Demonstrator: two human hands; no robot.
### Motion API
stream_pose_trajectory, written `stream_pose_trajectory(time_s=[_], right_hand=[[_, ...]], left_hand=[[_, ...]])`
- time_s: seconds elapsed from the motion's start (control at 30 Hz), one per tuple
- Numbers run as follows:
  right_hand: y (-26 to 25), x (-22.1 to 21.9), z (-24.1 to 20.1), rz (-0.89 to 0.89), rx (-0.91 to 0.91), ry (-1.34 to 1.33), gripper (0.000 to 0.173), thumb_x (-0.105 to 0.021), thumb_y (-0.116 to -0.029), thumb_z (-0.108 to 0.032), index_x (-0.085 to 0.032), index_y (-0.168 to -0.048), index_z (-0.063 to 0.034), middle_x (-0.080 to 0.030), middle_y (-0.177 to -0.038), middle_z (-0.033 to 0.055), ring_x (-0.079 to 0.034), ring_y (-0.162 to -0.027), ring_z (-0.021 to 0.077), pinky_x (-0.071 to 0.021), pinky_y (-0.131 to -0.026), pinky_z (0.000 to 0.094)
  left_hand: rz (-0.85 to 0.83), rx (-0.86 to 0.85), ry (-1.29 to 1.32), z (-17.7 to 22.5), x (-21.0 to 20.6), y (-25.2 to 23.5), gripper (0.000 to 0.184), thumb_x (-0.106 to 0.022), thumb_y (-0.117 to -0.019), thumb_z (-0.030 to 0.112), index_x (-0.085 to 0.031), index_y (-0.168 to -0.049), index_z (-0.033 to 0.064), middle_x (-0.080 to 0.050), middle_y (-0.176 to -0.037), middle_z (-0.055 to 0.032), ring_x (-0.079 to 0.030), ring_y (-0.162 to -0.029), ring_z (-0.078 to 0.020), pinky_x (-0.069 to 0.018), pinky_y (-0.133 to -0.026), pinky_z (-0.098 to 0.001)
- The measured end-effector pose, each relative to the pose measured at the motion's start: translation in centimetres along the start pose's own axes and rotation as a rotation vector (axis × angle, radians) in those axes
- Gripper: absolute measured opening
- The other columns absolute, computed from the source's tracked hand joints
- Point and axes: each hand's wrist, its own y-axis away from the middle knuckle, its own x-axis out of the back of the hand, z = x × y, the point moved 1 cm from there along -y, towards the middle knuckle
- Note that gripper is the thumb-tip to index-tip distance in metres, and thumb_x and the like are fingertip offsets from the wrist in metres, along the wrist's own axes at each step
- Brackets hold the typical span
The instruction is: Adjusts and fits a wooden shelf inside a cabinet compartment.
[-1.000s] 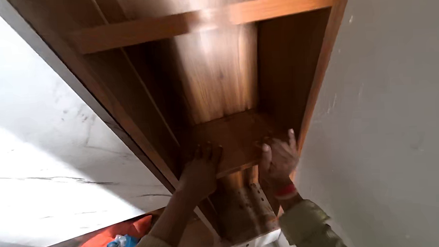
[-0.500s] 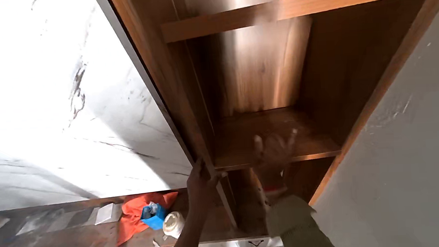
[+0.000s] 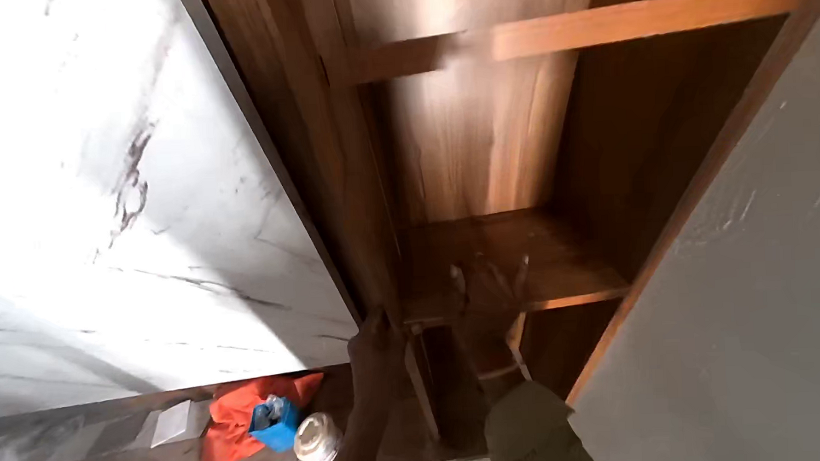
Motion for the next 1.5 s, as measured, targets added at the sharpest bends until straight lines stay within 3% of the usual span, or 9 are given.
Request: stream_pose_trajectory(time_s=[0.2, 0.37, 0.47, 0.67, 0.83, 0.93, 1.27, 1.43, 1.5], right_hand=[[0.7, -0.2, 2.0, 0.071, 0.063, 0.046, 0.045, -0.042, -0.1070, -0.042, -0.079, -0.101, -0.0156, -0.077, -0.114, 0.0006, -0.064, -0.124, 0.0262, -0.0243, -0.120, 0.0653], [1.2, -1.9, 3.9, 0.038, 0.133, -0.036, 0.042, -0.047, -0.1064, -0.041, -0.079, -0.102, -0.0155, -0.076, -0.115, 0.0022, -0.066, -0.121, 0.0253, -0.0244, -0.118, 0.0693], [-0.6, 3.5, 3.8, 0.064, 0.044, -0.115, 0.044, -0.041, -0.1088, -0.041, -0.079, -0.104, -0.0177, -0.077, -0.115, -0.0025, -0.064, -0.124, 0.0183, -0.0227, -0.122, 0.0661], [-3.0, 1.7, 9.5, 0.149, 0.036, 0.044, 0.053, -0.039, -0.1055, -0.037, -0.077, -0.078, -0.0127, -0.078, -0.092, 0.0022, -0.074, -0.100, 0.0207, -0.0359, -0.116, 0.0636], [-3.1, 2.8, 9.3, -0.008, -0.035, 0.060, 0.051, -0.044, -0.1055, -0.041, -0.080, -0.081, -0.0148, -0.079, -0.092, 0.0003, -0.075, -0.099, 0.0205, -0.0355, -0.116, 0.0657], [-3.0, 2.7, 9.5, -0.017, -0.046, 0.067, 0.053, -0.044, -0.1050, -0.042, -0.078, -0.076, -0.0134, -0.077, -0.084, 0.0020, -0.076, -0.089, 0.0213, -0.0390, -0.113, 0.0644], [-3.0, 3.2, 9.7, -0.095, -0.042, -0.031, 0.053, -0.046, -0.1064, -0.046, -0.078, -0.079, -0.0146, -0.074, -0.079, -0.0006, -0.074, -0.084, 0.0160, -0.0423, -0.115, 0.0556], [2.7, 9.1, 6.7, -0.135, -0.109, -0.303, 0.035, -0.052, -0.1048, -0.033, -0.080, -0.102, -0.0133, -0.078, -0.111, 0.0036, -0.071, -0.113, 0.0192, -0.0492, -0.110, 0.0421], [9.9, 9.1, 6.7, -0.120, -0.165, -0.356, 0.033, -0.052, -0.1056, -0.032, -0.079, -0.104, -0.0124, -0.077, -0.109, 0.0078, -0.071, -0.108, 0.0227, -0.0548, -0.100, 0.0414]], left_hand=[[0.020, 0.036, -0.013, 0.5, -0.2, -0.5, 0.053, -0.086, -0.0774, 0.026, -0.069, -0.120, -0.0006, -0.077, -0.097, -0.0072, -0.075, -0.087, -0.0124, -0.0628, -0.081, -0.0338], [0.035, 0.051, -0.032, 0.7, 0.0, -0.4, 0.040, -0.084, -0.0811, 0.019, -0.071, -0.115, 0.0039, -0.075, -0.088, -0.0048, -0.072, -0.077, -0.0127, -0.0622, -0.073, -0.0365], [0.019, -0.013, -0.023, 0.8, -0.1, -0.4, 0.037, -0.082, -0.0806, 0.018, -0.071, -0.111, 0.0001, -0.074, -0.088, -0.0059, -0.071, -0.077, -0.0107, -0.0611, -0.072, -0.0332], [0.085, -0.102, 0.048, 0.5, -1.2, -0.6, 0.044, -0.080, -0.0821, 0.017, -0.067, -0.117, -0.0080, -0.075, -0.099, -0.0110, -0.073, -0.087, -0.0064, -0.0617, -0.080, -0.0256], [-0.012, 0.050, 0.086, 1.1, -0.3, 0.0, 0.042, -0.082, -0.0832, 0.016, -0.069, -0.117, -0.0036, -0.075, -0.097, -0.0123, -0.073, -0.087, -0.0177, -0.0619, -0.082, -0.0408], [-0.047, 0.085, 0.170, 0.8, -0.1, 0.1, 0.042, -0.080, -0.0863, 0.012, -0.068, -0.123, -0.0031, -0.076, -0.103, -0.0118, -0.074, -0.094, -0.0170, -0.0615, -0.088, -0.0379], [-0.106, -0.108, -0.013, -1.3, 0.4, -0.2, 0.028, -0.065, -0.0977, 0.016, -0.070, -0.112, -0.0078, -0.073, -0.096, -0.0168, -0.071, -0.087, -0.0213, -0.0586, -0.084, -0.0446], [-0.065, -0.081, 0.020, 1.4, -0.2, 1.1, 0.032, -0.059, -0.1023, 0.011, -0.064, -0.121, -0.0147, -0.071, -0.107, -0.0221, -0.070, -0.096, -0.0154, -0.0552, -0.093, -0.0316], [-0.010, -0.103, 0.094, 0.3, -0.9, 1.2, 0.034, -0.057, -0.1034, 0.009, -0.059, -0.126, -0.0165, -0.067, -0.117, -0.0229, -0.068, -0.105, -0.0127, -0.0545, -0.097, -0.0274]])
